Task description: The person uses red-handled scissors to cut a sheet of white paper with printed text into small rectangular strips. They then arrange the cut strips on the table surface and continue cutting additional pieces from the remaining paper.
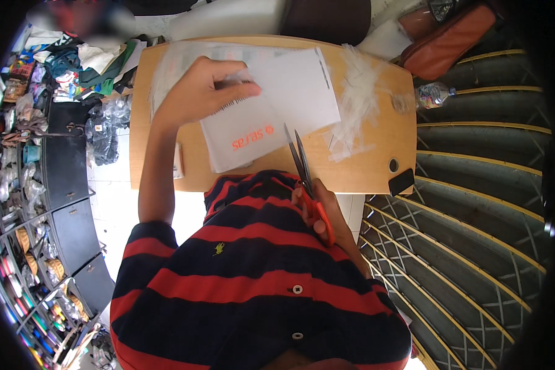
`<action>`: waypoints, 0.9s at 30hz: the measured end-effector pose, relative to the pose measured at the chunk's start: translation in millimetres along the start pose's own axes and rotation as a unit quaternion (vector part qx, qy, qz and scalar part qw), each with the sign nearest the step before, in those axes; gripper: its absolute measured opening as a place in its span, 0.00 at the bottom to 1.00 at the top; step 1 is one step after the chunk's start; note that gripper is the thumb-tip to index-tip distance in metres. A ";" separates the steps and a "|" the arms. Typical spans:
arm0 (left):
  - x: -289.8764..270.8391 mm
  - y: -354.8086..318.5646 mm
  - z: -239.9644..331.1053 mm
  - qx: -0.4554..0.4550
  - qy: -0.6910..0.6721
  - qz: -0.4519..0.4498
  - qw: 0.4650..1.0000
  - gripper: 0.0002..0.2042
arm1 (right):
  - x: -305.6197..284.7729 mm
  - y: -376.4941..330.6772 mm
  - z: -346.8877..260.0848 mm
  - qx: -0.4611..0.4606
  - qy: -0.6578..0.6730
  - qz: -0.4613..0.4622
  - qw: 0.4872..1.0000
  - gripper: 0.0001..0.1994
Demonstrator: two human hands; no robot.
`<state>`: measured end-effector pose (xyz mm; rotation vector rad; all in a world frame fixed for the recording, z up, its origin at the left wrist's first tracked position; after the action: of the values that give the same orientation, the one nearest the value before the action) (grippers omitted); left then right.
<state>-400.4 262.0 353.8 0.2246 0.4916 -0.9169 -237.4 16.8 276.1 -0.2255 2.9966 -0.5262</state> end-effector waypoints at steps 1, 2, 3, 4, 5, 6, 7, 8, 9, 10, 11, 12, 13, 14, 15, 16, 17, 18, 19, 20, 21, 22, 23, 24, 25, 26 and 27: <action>3.9 -1.6 0.3 -0.004 0.001 -0.011 1.000 0.10 | -1.1 2.6 6.6 -0.045 0.002 -0.013 0.999 0.29; 8.5 -2.8 0.0 -0.009 0.001 -0.022 1.000 0.11 | -1.9 3.5 6.8 -0.055 0.009 -0.017 0.998 0.24; 11.1 -4.0 0.0 -0.002 -0.007 -0.015 1.000 0.11 | -2.3 5.1 7.2 -0.066 0.016 -0.020 0.997 0.20; 13.4 -5.3 -0.3 0.004 -0.015 -0.008 1.000 0.11 | -1.3 6.9 3.8 -0.043 0.030 -0.014 0.999 0.22; 15.6 -6.1 -0.9 0.011 -0.023 0.000 1.000 0.11 | -2.1 7.0 4.4 -0.037 0.033 -0.012 0.999 0.24; 17.2 -6.6 -2.2 0.016 -0.028 0.009 0.999 0.11 | -2.7 6.5 5.2 -0.030 0.037 -0.011 0.999 0.26; 18.8 -7.0 -3.4 0.020 -0.034 0.018 0.999 0.11 | -3.7 5.6 9.9 -0.040 0.031 -0.014 0.999 0.29; 18.9 -8.1 -4.9 0.023 -0.039 0.028 0.999 0.11 | -3.7 5.2 10.4 -0.039 0.029 -0.017 0.999 0.31; 19.1 -8.7 -5.1 0.025 -0.032 0.026 0.999 0.12 | -3.7 4.6 11.0 -0.037 0.027 -0.020 0.999 0.33; 18.3 -8.9 -4.1 0.026 -0.025 0.024 0.999 0.12 | -3.3 4.2 9.2 -0.024 0.029 -0.021 0.999 0.35; 16.8 -8.7 -3.1 0.028 -0.017 0.021 0.999 0.12 | -3.1 4.4 7.3 -0.011 0.031 -0.021 0.999 0.37; 15.9 -8.6 -2.7 0.027 -0.011 0.018 0.999 0.12 | -2.9 4.2 5.8 -0.009 0.037 -0.025 0.999 0.37; 15.4 -8.3 -2.4 0.025 -0.004 0.015 1.000 0.12 | -2.9 3.8 4.6 -0.007 0.043 -0.029 0.999 0.37; 14.6 -9.5 -3.2 0.023 0.004 0.013 1.000 0.12 | -1.8 4.4 4.1 -0.005 0.049 -0.034 0.998 0.37; 14.6 -10.4 -5.5 0.020 -0.007 0.018 1.000 0.12 | -1.1 4.9 4.9 -0.006 0.041 -0.031 0.999 0.37; 15.4 -11.2 -8.6 0.018 -0.018 0.024 0.999 0.12 | -0.4 5.3 6.8 -0.006 0.033 -0.028 0.999 0.38; 16.2 -10.9 -9.8 0.016 -0.028 0.027 0.999 0.12 | -0.5 5.3 9.0 -0.008 0.027 -0.023 0.999 0.39; 16.3 -10.8 -9.5 0.013 -0.029 0.024 0.999 0.12 | -0.8 5.4 10.6 -0.012 0.028 -0.026 0.999 0.39; 16.0 -10.9 -8.6 0.010 -0.030 0.021 0.999 0.12 | -1.6 5.5 12.0 -0.017 0.028 -0.028 0.999 0.39; 16.5 -10.5 -7.8 0.008 -0.031 0.017 0.999 0.13 | -1.9 5.1 13.2 -0.022 0.030 -0.030 0.999 0.39; 17.4 -9.5 -8.1 0.004 -0.034 0.009 0.999 0.13 | -1.6 4.4 13.4 -0.017 0.030 -0.022 0.999 0.39; 18.0 -8.1 -8.8 0.000 -0.038 0.001 0.999 0.13 | -0.6 3.6 12.7 -0.013 0.030 -0.015 0.999 0.39; 18.7 -7.7 -10.1 -0.005 -0.044 -0.006 0.999 0.13 | 0.1 2.6 11.9 -0.007 0.029 -0.009 1.000 0.40; 19.0 -7.4 -10.4 -0.005 -0.049 -0.003 0.999 0.13 | 0.2 2.1 11.4 -0.010 0.031 -0.013 0.999 0.40; 19.3 -7.0 -10.6 -0.006 -0.053 0.000 0.999 0.13 | -0.2 2.0 11.1 -0.013 0.033 -0.016 0.999 0.40; 19.8 -6.2 -10.9 -0.006 -0.057 0.003 0.998 0.13 | -0.2 1.6 10.8 -0.017 0.036 -0.019 0.999 0.41; 20.5 -5.7 -11.9 -0.009 -0.062 -0.001 0.998 0.13 | 0.2 1.0 10.2 -0.007 0.039 -0.014 0.999 0.42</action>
<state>-398.3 248.8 333.4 0.1506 0.3858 -0.9228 -236.5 14.3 266.2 -0.2553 3.0778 -0.5292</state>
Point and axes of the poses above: each hand's wrist, its own y-axis towards the middle knuckle, its own x-axis out of the palm, z = x × y, the point moved 4 cm from there along y, towards the middle knuckle, and after that the axes turned 5 degrees about -z, right-handed, at the moved point
